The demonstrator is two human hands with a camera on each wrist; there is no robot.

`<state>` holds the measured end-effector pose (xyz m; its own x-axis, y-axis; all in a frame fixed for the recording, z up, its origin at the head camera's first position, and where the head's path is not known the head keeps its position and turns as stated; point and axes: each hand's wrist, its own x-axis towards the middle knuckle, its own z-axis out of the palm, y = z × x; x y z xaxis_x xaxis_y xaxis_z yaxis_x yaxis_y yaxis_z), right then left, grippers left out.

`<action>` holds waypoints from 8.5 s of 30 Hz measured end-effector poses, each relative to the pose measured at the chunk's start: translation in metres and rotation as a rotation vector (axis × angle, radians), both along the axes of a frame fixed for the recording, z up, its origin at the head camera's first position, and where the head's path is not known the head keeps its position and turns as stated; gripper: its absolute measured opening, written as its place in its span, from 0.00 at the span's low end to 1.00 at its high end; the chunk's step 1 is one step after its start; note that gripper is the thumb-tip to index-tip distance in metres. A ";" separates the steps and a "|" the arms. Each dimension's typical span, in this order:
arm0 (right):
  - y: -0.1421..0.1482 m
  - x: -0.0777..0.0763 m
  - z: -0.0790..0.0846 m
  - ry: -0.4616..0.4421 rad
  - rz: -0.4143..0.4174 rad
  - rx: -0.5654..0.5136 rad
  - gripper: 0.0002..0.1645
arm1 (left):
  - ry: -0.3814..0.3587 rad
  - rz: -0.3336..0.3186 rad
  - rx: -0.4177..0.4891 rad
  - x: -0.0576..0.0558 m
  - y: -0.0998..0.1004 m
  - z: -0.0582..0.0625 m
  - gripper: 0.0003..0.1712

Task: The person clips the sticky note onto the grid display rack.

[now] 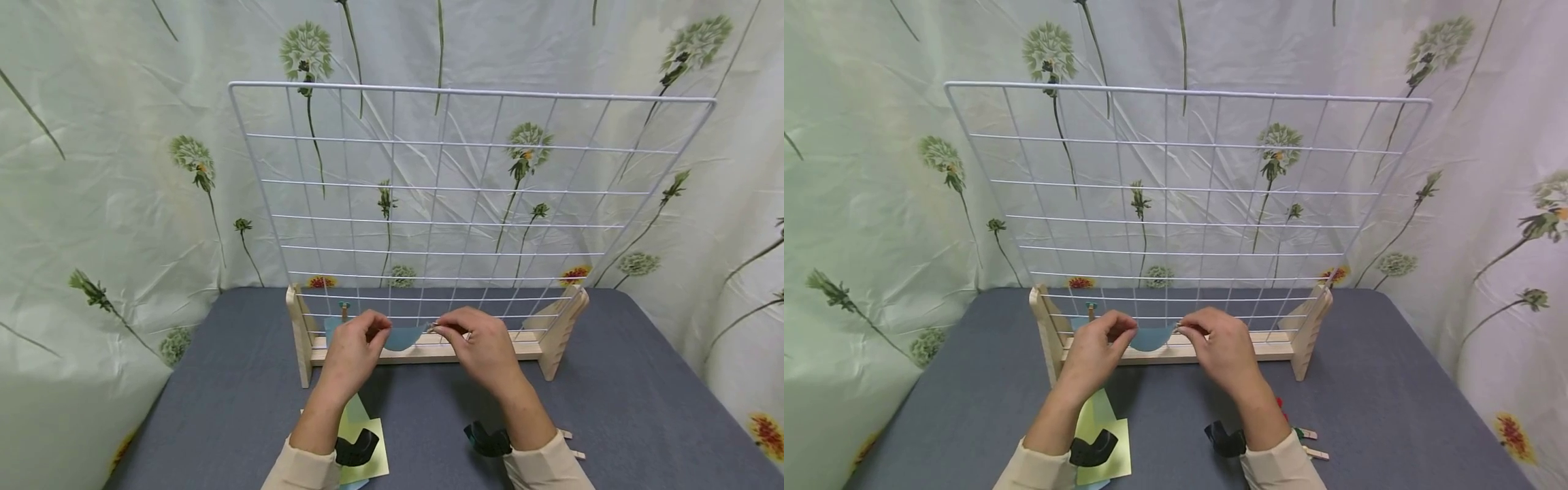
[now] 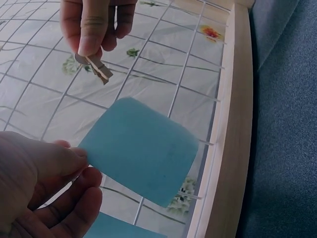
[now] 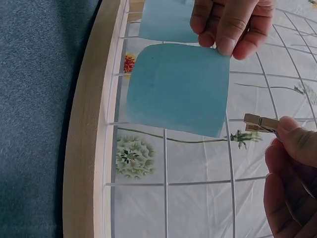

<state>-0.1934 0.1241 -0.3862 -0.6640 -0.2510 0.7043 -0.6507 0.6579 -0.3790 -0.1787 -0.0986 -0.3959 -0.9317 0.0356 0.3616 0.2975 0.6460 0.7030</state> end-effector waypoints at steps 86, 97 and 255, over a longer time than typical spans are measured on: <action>-0.038 -0.022 -0.017 0.229 -0.030 0.128 0.10 | 0.211 0.162 0.034 -0.008 0.007 -0.013 0.04; -0.032 -0.017 -0.009 0.154 -0.057 0.106 0.08 | 0.183 0.159 0.009 -0.003 0.004 -0.009 0.04; 0.092 0.031 0.005 -0.620 -0.218 0.274 0.08 | -0.068 -0.241 -0.209 0.041 -0.010 -0.020 0.03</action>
<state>-0.1625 0.2158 -0.3812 -0.9771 -0.1815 0.1114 -0.2122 0.8731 -0.4389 -0.1375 -0.1085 -0.4156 -0.9094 0.3246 0.2602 0.4159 0.6952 0.5863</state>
